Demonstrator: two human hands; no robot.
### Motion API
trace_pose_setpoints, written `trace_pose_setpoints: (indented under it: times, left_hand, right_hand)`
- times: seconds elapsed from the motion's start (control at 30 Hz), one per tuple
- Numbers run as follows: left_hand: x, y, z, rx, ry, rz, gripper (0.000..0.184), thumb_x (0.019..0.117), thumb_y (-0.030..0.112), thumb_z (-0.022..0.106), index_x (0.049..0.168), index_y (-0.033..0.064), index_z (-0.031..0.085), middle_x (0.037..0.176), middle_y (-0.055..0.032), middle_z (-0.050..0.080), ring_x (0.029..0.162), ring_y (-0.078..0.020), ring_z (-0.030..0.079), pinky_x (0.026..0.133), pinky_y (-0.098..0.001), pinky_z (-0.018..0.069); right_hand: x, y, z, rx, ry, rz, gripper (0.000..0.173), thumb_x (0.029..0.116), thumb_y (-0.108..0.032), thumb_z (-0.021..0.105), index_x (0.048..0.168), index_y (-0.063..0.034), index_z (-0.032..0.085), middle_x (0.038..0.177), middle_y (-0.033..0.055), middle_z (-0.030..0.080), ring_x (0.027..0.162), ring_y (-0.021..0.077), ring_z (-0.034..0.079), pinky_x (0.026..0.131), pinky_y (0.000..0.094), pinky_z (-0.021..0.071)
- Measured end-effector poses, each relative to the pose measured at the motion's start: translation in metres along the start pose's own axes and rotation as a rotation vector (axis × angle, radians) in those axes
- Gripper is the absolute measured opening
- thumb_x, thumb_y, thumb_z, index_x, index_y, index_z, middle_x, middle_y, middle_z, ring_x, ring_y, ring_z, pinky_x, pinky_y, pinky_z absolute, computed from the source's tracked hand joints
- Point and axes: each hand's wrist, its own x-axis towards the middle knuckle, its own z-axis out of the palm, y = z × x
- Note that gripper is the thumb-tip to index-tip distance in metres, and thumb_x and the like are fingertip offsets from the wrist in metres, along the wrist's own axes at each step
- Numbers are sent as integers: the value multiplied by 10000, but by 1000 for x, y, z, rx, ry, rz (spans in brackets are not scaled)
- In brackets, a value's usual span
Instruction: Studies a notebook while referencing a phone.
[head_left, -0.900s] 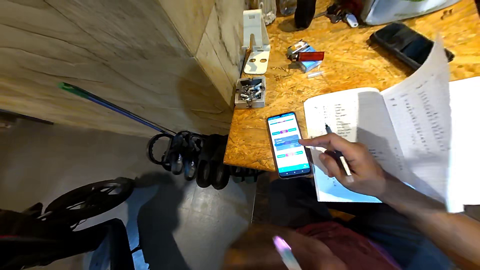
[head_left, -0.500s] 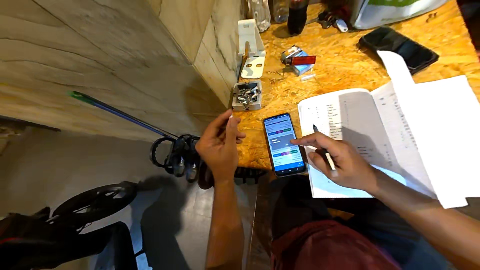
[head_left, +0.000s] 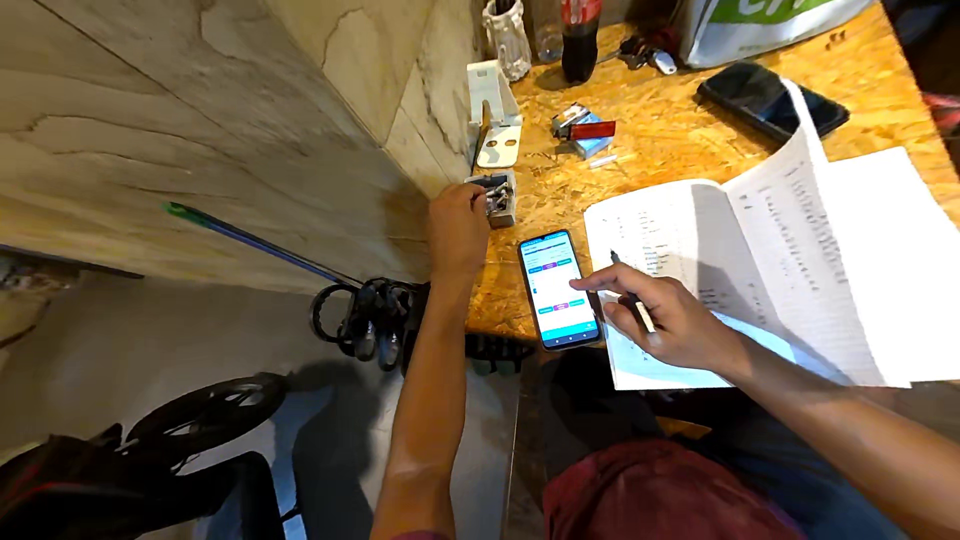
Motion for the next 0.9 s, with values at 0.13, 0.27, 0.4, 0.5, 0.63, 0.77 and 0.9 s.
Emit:
trace_pose_setpoints:
  times: [0.13,0.27,0.4,0.5,0.63,0.77,0.9]
  left_hand:
    - [12,4,4,119,-128,-31,236,1032,149,558,1146,41,734,1145,-186,684,1109,-339,659,983,-527,517]
    - [24,12,-2,138,-233,-63,215,1009,137,588,1131,57,746,1179,-177,699,1149,-343,651,992,-557,507]
    - [27,14,-5,60,-189,-78,176,964,131,648,1094,41,726,1065,-165,719,1031,-345,685,920,-581,532]
    - [20,7,-6,28,-137,35,230,1000,178,626,1134,24,732,1132,-213,707,1104,-388,665,992,-604,499]
    - [-7,-1,-7,-53,8,186,346,1046,310,562,1245,64,702,1203,-208,689,1088,-382,676,942,-601,526]
    - [-57,-3,-8,-220,76,169,399,1033,393,593,1300,105,664,1191,-144,681,861,-208,684,718,-401,582]
    - [-98,-23,11,-381,47,160,485,983,434,651,1348,115,636,1278,-128,668,1083,-189,679,893,-384,576]
  right_hand:
    - [0,0,-1,4,-5,10,358,1021,-208,497,1354,-179,624,970,-23,702,650,31,584,586,256,527]
    - [0,-1,-3,-23,-44,43,349,1032,-234,489,1357,-205,613,1069,-29,722,712,30,624,646,267,556]
    - [3,-4,-3,-114,-106,75,360,1026,-240,483,1360,-195,610,964,6,714,695,94,623,639,351,549]
    - [2,-11,-6,-102,-101,63,353,1032,-221,502,1364,-147,594,929,32,704,706,112,630,664,346,561]
    - [-14,-24,-35,14,54,35,317,1053,-147,498,1346,-87,606,904,23,695,639,71,630,590,276,584]
    - [-43,-18,-85,160,228,134,417,1095,-251,398,1473,-83,452,1156,57,740,768,152,717,645,328,629]
    - [-78,7,-143,171,410,227,441,1078,-320,356,1407,-77,519,1128,94,686,722,196,692,623,374,627]
